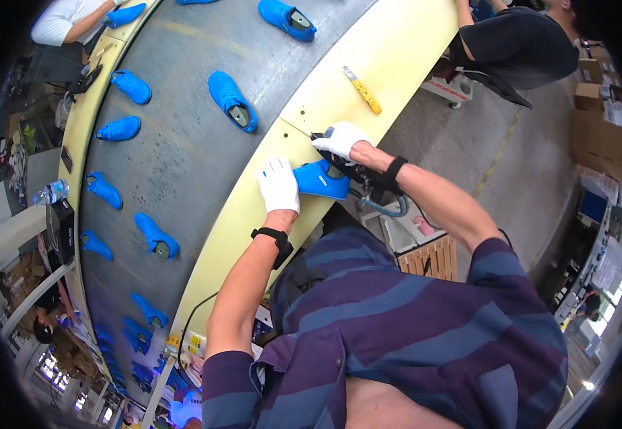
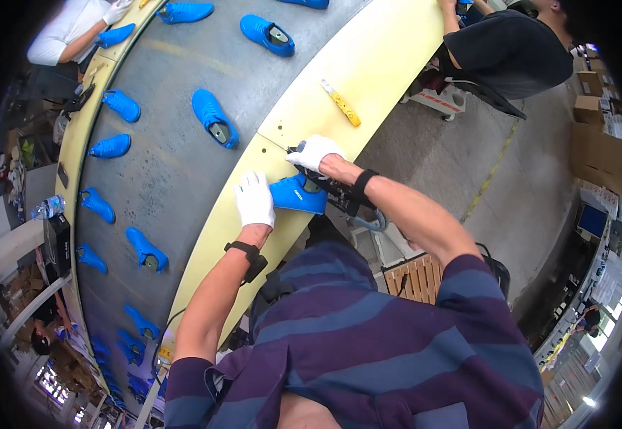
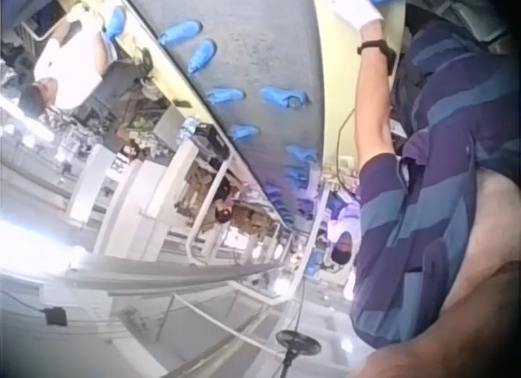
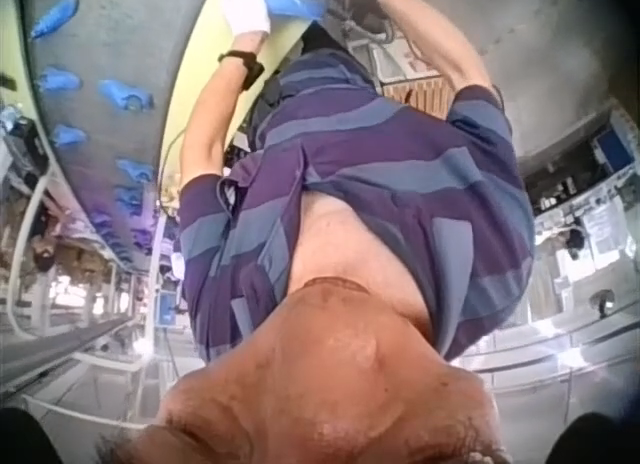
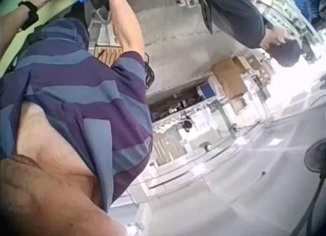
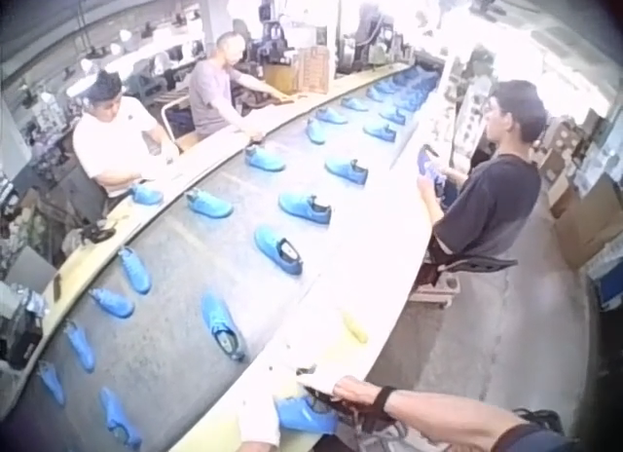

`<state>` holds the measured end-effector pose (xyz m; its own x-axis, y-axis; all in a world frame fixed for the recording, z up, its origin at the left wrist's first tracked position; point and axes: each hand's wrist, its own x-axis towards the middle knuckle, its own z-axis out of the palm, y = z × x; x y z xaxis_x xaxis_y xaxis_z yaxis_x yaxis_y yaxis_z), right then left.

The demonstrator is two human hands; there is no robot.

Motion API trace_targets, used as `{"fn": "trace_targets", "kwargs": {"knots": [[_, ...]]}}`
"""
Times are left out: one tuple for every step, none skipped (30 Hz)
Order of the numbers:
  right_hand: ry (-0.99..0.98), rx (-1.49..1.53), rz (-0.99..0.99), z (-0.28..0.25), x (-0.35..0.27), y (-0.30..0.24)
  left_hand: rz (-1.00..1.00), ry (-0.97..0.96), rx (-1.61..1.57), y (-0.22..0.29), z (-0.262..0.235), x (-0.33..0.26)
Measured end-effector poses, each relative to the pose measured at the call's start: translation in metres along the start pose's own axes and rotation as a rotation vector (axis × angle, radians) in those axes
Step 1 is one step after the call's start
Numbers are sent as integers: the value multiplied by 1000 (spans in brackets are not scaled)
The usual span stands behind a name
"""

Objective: Trimming excess material and cleaning shoes at a conveyor belt assembly line.

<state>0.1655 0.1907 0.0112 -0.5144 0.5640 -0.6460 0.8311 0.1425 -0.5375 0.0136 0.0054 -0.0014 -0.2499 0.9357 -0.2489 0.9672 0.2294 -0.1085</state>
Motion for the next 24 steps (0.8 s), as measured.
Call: {"fn": "trace_targets", "kwargs": {"knots": [[72, -46, -111, 4, 12, -3, 42, 16, -12, -6, 1, -2], [142, -93, -224, 9, 21, -6, 81, 29, -23, -12, 3, -7], [107, -61, -216, -5, 9, -26, 66, 21, -19, -14, -2, -17], [119, -56, -203, -20, 10, -26, 94, 44, -51, -9, -24, -21], [178, -127, -193, -35, 19, -27, 119, 69, -80, -5, -43, -24], [234, -197, -180, -45, 27, -26, 136, 70, -77, -1, -52, -34], [239, -192, -173, -50, 33, -24, 14, -128, -378, 4, -58, -46], [354, -231, -198, -55, 38, -18, -106, -332, -676, 9, -62, -50], [457, -272, -253, -56, 42, -24, -120, -327, -672, 9, -42, -54], [441, -270, -286, -51, 42, -38, -261, -537, -906, 6, 0, -66], [647, -237, -473, -47, 36, -42, -383, -753, -1146, 7, 25, -73], [866, -205, -635, -50, 25, -33, -370, -763, -1151, 16, 23, -66], [959, -154, -696, -50, 0, -29, -585, -970, -1528, 25, 13, -55], [783, -62, -517, -44, -29, -18, -808, -1171, -1897, 34, 6, -43], [686, -91, -409, -25, -40, -3, -868, -1183, -2069, 35, 24, -42], [490, -196, -232, -7, -51, 25, -855, -1190, -2068, 43, 22, -34], [304, -218, -79, 16, -54, 56, -814, -1125, -2188, 50, 18, -28], [101, -199, 22, 33, -57, 78, -776, -1056, -2305, 57, 15, -26], [111, -57, -158, 59, -54, 120, -828, -1032, -2311, 65, 8, -21], [-88, 511, 133, 66, -69, 93, -854, -998, -2319, 60, 16, -26], [-68, 504, 139, 70, -71, 90, -892, -1009, -2304, 60, 16, -27], [-52, 497, 142, 75, -72, 86, -934, -1017, -2289, 59, 16, -29], [-63, 501, 133, 76, -76, 85, -971, -902, -2278, 59, 16, -32], [-102, 592, 114, 61, -85, 69, -985, -885, -2277, 54, 7, -31]]}}
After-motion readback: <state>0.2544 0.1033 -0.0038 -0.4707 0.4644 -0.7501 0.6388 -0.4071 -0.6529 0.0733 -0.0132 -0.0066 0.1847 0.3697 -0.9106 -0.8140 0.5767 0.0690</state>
